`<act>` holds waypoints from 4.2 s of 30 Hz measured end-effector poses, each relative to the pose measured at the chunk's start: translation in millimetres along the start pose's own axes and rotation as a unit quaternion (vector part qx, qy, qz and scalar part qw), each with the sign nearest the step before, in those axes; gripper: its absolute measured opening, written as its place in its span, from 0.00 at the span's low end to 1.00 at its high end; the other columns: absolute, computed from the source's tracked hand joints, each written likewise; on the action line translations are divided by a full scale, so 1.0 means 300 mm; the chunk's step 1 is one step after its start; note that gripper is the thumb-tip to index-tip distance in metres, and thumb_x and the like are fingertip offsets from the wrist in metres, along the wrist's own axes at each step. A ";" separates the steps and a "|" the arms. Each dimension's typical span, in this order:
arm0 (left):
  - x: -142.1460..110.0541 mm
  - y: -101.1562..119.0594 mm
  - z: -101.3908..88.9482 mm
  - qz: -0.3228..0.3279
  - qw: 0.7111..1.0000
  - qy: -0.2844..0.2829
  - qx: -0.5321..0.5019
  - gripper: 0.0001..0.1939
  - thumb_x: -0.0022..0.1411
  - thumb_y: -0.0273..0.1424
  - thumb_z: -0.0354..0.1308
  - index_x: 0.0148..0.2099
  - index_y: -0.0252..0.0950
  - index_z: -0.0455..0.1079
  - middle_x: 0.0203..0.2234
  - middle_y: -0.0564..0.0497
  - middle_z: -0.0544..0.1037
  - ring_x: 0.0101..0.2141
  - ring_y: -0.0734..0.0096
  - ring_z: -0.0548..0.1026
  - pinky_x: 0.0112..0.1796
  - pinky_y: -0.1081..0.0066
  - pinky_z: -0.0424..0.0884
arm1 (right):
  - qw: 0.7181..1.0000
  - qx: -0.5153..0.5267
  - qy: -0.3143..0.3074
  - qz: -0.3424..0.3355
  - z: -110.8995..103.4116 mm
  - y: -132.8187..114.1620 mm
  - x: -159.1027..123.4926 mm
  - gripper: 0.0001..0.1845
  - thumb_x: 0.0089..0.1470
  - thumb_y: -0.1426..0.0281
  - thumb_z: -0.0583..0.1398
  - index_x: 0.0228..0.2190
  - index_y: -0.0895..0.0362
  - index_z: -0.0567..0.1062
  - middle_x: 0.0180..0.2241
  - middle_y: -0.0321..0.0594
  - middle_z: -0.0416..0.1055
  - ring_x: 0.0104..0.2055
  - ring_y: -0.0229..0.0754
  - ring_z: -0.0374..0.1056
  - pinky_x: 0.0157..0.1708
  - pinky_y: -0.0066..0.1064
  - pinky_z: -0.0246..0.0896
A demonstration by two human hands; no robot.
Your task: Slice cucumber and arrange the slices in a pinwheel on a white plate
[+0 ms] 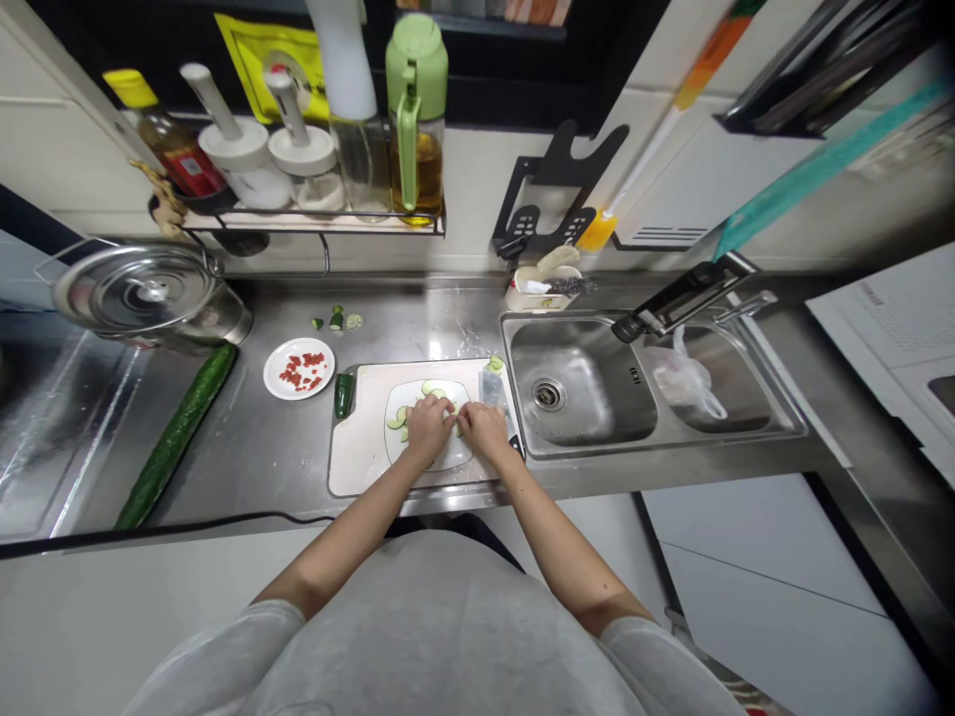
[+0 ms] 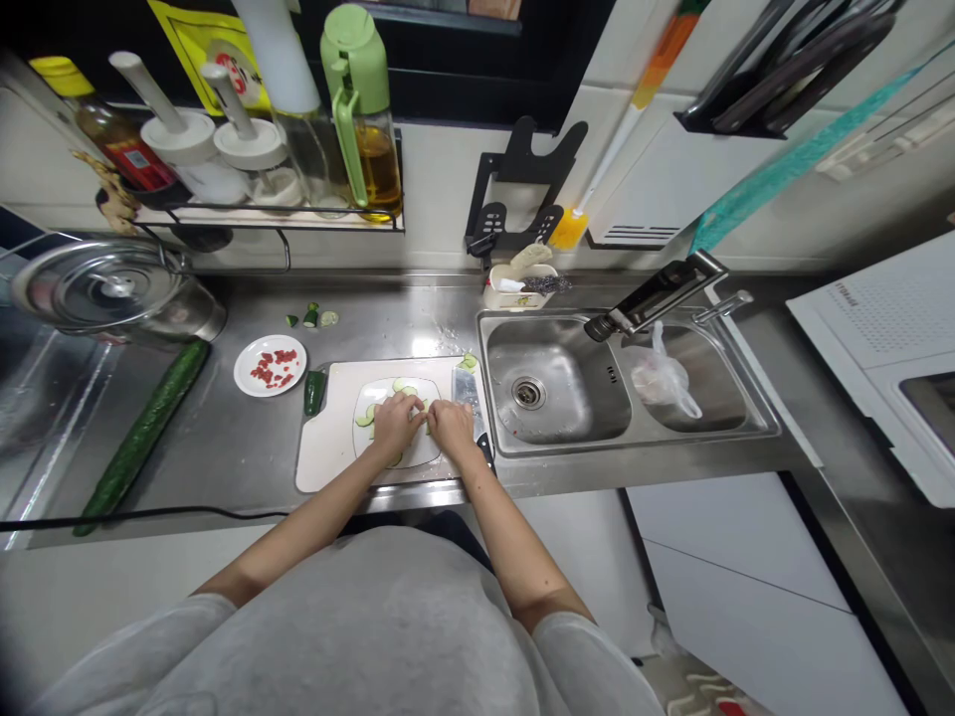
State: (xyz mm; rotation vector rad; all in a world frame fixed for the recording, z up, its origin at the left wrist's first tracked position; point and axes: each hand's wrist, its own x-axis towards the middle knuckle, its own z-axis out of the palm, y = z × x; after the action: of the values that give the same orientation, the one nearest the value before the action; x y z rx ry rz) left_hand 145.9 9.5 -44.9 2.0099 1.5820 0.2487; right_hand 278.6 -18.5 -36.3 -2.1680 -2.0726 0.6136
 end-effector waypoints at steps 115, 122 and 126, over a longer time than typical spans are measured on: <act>0.050 -0.373 -0.483 -0.014 0.958 0.110 -0.266 0.12 0.57 0.37 0.55 0.38 0.34 0.74 0.29 0.52 0.77 0.25 0.76 0.68 0.30 0.74 0.66 | 0.965 0.225 0.127 -0.054 -0.198 -0.137 -0.083 0.16 0.54 0.58 0.53 0.32 0.57 0.74 0.21 0.35 0.67 0.25 0.39 0.63 0.27 0.28 0.54; -0.047 -0.187 -0.394 0.087 0.982 0.011 -0.165 0.10 0.59 0.35 0.55 0.37 0.37 0.74 0.34 0.50 0.76 0.33 0.71 0.70 0.38 0.72 0.66 | 0.957 0.201 0.101 -0.183 -0.217 -0.246 -0.023 0.07 0.56 0.68 0.55 0.33 0.55 0.73 0.30 0.38 0.69 0.35 0.39 0.64 0.36 0.28 0.56; -0.063 -0.168 -0.362 0.096 0.986 -0.020 -0.135 0.09 0.59 0.34 0.54 0.38 0.37 0.74 0.34 0.50 0.75 0.34 0.71 0.70 0.39 0.71 0.66 | 0.960 0.181 0.085 -0.196 -0.187 -0.240 -0.021 0.06 0.57 0.69 0.56 0.33 0.56 0.73 0.33 0.38 0.68 0.37 0.39 0.63 0.38 0.28 0.56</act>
State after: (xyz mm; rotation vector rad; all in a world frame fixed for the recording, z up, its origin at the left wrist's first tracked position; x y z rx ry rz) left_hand 47.4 33.0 21.3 1.9394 1.2559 0.4684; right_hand 229.8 -6.7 40.2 -1.5049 -2.0223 0.6671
